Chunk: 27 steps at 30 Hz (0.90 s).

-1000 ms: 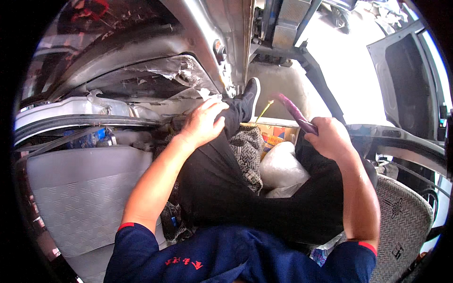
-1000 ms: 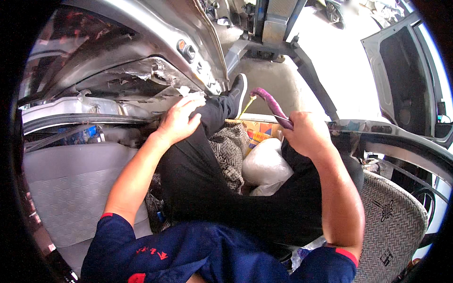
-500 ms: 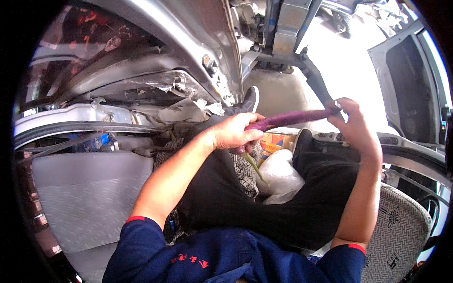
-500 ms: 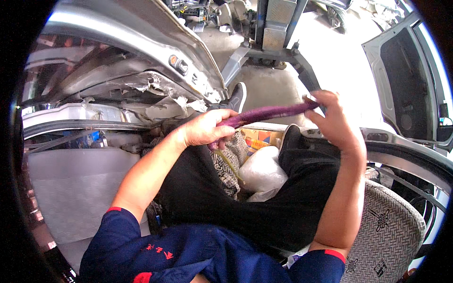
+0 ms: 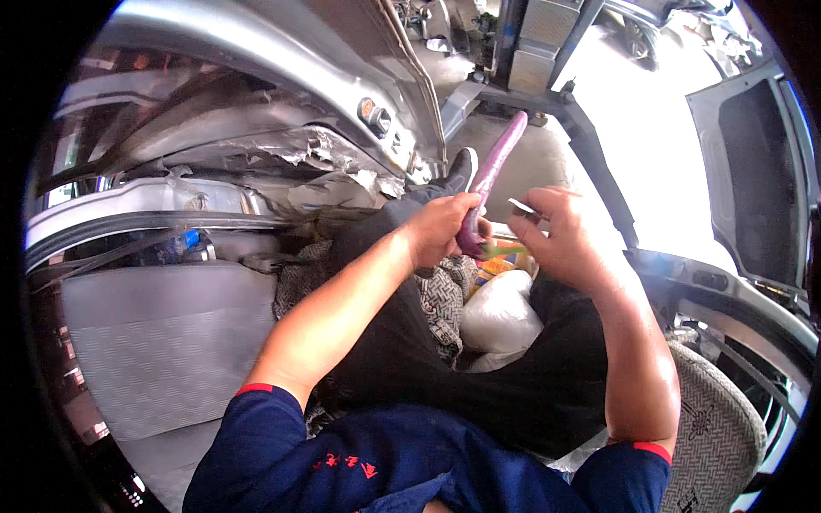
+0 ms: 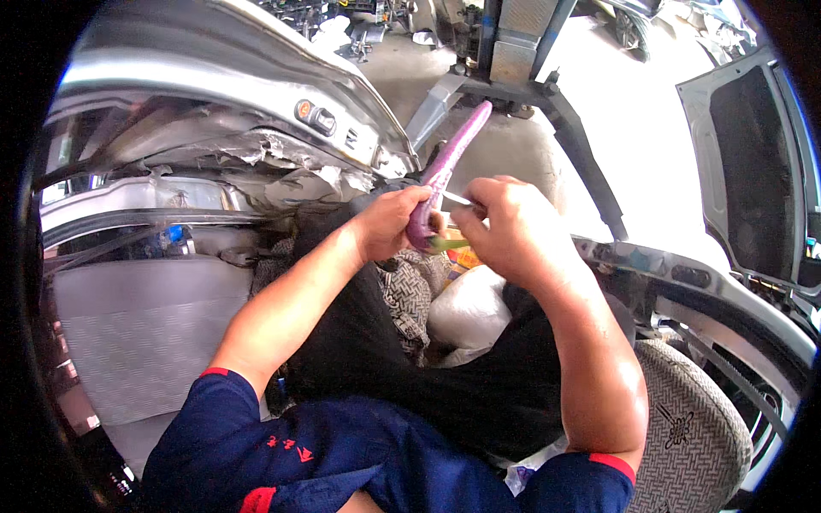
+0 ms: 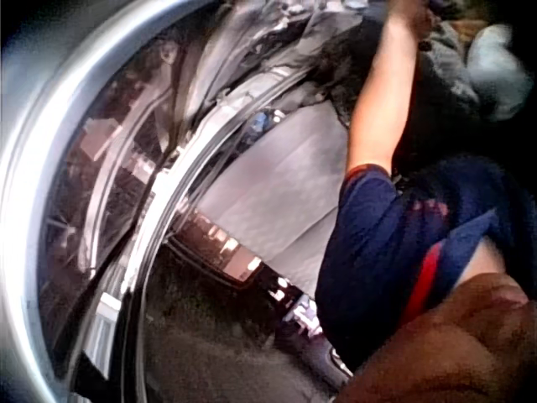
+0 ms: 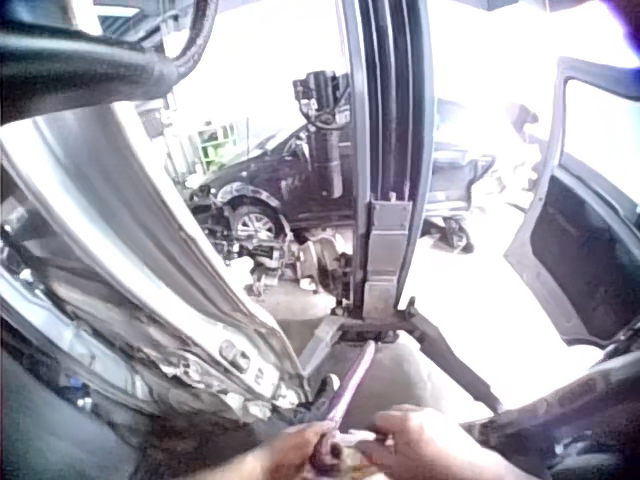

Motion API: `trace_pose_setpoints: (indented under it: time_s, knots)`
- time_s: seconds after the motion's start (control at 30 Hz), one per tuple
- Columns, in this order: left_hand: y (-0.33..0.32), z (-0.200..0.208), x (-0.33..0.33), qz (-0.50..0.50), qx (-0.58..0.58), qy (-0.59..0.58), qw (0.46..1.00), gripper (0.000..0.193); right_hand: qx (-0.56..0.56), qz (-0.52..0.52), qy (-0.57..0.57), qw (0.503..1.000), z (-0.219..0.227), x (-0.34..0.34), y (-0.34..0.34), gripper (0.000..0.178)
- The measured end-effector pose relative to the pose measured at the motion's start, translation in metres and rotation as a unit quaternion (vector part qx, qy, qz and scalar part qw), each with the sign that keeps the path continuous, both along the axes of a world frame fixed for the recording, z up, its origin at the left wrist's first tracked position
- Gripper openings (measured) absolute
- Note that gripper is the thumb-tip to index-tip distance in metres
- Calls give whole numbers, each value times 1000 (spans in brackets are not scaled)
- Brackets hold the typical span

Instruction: The person routes electrical wiring through a car door frame, feeds a purple flexible wire protection sleeve over the wires, and routes the assembly through internal openings in the vehicle door structure.

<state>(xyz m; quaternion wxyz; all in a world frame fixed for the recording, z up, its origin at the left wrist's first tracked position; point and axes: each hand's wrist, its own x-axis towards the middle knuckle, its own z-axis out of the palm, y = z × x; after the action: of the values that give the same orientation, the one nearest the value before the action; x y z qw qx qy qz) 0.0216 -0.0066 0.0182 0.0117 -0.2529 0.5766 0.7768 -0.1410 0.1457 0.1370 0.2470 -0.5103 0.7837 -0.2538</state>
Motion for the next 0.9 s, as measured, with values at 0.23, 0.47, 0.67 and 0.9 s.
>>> trace_pose_setpoints:
  time_s: [0.23, 0.47, 0.67, 0.9]
  knots:
    - [-4, 17, -47, -62, 290, 86, 951, 33, 67, 30, 5, 997, 1, -9, -34, 34]
    - [-33, 15, -74, 57, 311, -61, 947, 34, 15, 54, -18, 998, -19, -52, -71, 37]
    - [-49, -2, -34, -46, -57, -94, 993, 31, 41, 2, -3, 999, -40, -133, -140, 39]
    - [-56, 67, 77, -199, -548, -231, 779, 24, 78, 4, -1, 997, -129, -146, -227, 30]
